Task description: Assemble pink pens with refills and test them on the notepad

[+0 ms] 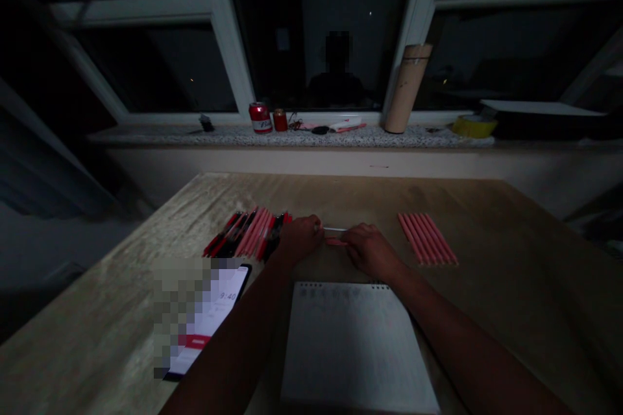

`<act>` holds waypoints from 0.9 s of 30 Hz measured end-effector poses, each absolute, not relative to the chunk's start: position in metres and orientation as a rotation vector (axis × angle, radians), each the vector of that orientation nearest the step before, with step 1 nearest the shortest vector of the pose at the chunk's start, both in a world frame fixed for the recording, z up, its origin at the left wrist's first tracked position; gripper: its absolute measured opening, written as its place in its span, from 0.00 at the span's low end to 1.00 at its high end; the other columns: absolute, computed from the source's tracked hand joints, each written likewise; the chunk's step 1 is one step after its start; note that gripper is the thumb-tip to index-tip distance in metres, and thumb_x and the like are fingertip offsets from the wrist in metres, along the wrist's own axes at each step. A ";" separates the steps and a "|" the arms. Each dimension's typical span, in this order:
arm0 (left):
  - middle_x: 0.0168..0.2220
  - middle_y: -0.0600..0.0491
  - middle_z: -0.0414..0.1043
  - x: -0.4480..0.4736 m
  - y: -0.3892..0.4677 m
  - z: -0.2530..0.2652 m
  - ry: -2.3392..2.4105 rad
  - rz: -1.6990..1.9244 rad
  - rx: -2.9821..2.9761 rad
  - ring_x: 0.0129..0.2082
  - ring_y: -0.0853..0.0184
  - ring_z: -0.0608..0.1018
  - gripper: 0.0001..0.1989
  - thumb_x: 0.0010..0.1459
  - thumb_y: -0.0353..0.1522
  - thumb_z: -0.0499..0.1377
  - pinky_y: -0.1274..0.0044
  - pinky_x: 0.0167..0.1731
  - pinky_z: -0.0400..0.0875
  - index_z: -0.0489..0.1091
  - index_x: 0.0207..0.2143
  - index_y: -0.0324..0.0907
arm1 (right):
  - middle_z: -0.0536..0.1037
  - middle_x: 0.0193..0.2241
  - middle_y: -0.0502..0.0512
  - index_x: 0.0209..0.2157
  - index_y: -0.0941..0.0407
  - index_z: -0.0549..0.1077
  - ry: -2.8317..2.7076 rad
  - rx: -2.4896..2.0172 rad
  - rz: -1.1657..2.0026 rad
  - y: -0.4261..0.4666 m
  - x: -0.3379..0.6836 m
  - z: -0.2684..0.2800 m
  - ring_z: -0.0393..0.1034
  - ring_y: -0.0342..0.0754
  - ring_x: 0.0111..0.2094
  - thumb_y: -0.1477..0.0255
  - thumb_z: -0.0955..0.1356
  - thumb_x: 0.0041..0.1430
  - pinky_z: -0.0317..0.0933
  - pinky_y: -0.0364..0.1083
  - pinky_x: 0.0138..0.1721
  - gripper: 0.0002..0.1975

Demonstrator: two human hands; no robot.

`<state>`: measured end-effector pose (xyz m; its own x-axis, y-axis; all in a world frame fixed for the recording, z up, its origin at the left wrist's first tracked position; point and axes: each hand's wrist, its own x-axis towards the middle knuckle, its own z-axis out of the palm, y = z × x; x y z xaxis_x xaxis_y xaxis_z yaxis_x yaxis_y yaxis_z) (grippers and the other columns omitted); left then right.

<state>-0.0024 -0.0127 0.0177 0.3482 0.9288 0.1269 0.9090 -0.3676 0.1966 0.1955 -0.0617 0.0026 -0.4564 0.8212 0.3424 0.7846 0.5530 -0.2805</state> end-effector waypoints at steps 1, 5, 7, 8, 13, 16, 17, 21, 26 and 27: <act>0.36 0.49 0.75 -0.002 -0.013 0.017 1.712 0.329 2.502 0.34 0.67 0.75 0.14 0.58 0.38 0.49 0.78 0.32 0.64 0.69 0.39 0.41 | 0.76 0.36 0.55 0.38 0.56 0.74 -2.354 -1.303 0.114 -0.062 0.195 0.003 0.63 0.49 0.40 0.79 0.64 0.53 0.51 0.47 0.43 0.11; 0.37 0.49 0.75 -0.001 -0.015 0.015 1.719 0.319 2.497 0.36 0.66 0.76 0.14 0.58 0.38 0.49 0.76 0.35 0.64 0.70 0.39 0.41 | 0.76 0.36 0.55 0.38 0.56 0.74 -2.367 -1.291 0.115 -0.062 0.195 0.003 0.64 0.48 0.40 0.78 0.64 0.54 0.52 0.47 0.43 0.11; 0.37 0.48 0.75 -0.001 -0.015 0.014 1.718 0.318 2.484 0.37 0.65 0.76 0.14 0.58 0.38 0.49 0.76 0.35 0.65 0.70 0.39 0.41 | 0.76 0.36 0.55 0.38 0.57 0.74 -2.373 -1.280 0.128 -0.062 0.195 0.003 0.64 0.48 0.40 0.79 0.64 0.53 0.52 0.47 0.43 0.12; 0.37 0.49 0.75 -0.002 -0.015 0.014 1.712 0.325 2.480 0.37 0.65 0.76 0.15 0.58 0.38 0.49 0.76 0.35 0.65 0.70 0.39 0.41 | 0.76 0.36 0.55 0.38 0.57 0.74 -2.372 -1.274 0.134 -0.061 0.195 0.003 0.64 0.48 0.40 0.79 0.64 0.53 0.52 0.47 0.43 0.12; 0.35 0.50 0.75 -0.004 -0.014 0.009 1.657 0.474 2.458 0.35 0.65 0.75 0.13 0.57 0.38 0.50 0.77 0.34 0.65 0.70 0.38 0.41 | 0.77 0.36 0.56 0.39 0.57 0.74 -2.326 -1.229 0.155 -0.059 0.195 0.003 0.66 0.49 0.40 0.78 0.64 0.53 0.55 0.48 0.44 0.12; 0.32 0.50 0.74 -0.004 -0.011 0.008 1.625 0.669 2.391 0.32 0.66 0.74 0.14 0.58 0.36 0.47 0.76 0.33 0.65 0.70 0.33 0.40 | 0.77 0.37 0.57 0.40 0.57 0.74 -2.227 -1.198 0.175 -0.058 0.197 0.002 0.67 0.50 0.40 0.76 0.64 0.54 0.57 0.49 0.44 0.12; 0.31 0.50 0.74 -0.004 -0.010 0.007 1.603 0.744 2.354 0.32 0.66 0.74 0.15 0.59 0.35 0.46 0.76 0.34 0.65 0.70 0.31 0.40 | 0.76 0.37 0.58 0.40 0.57 0.74 -2.164 -1.198 0.188 -0.057 0.198 0.001 0.67 0.51 0.40 0.75 0.64 0.54 0.58 0.50 0.44 0.12; 0.28 0.50 0.72 -0.001 -0.007 0.004 1.468 1.047 2.039 0.33 0.66 0.73 0.16 0.59 0.37 0.46 0.75 0.36 0.65 0.69 0.27 0.39 | 0.77 0.37 0.59 0.40 0.56 0.73 -1.761 -1.244 0.354 -0.048 0.204 -0.006 0.69 0.50 0.39 0.70 0.64 0.55 0.61 0.50 0.43 0.12; 0.32 0.50 0.73 0.004 0.004 -0.009 1.288 1.327 1.402 0.35 0.66 0.73 0.14 0.54 0.39 0.53 0.75 0.37 0.67 0.71 0.32 0.39 | 0.77 0.40 0.57 0.41 0.56 0.73 -1.213 -1.236 0.688 -0.033 0.215 -0.018 0.69 0.51 0.43 0.62 0.65 0.54 0.61 0.50 0.45 0.16; 0.34 0.49 0.73 0.004 0.007 -0.012 1.268 1.340 1.358 0.36 0.66 0.74 0.15 0.54 0.39 0.52 0.75 0.37 0.67 0.71 0.35 0.38 | 0.77 0.40 0.56 0.41 0.55 0.73 -1.121 -1.221 0.744 -0.030 0.217 -0.020 0.69 0.51 0.43 0.60 0.65 0.53 0.61 0.50 0.44 0.17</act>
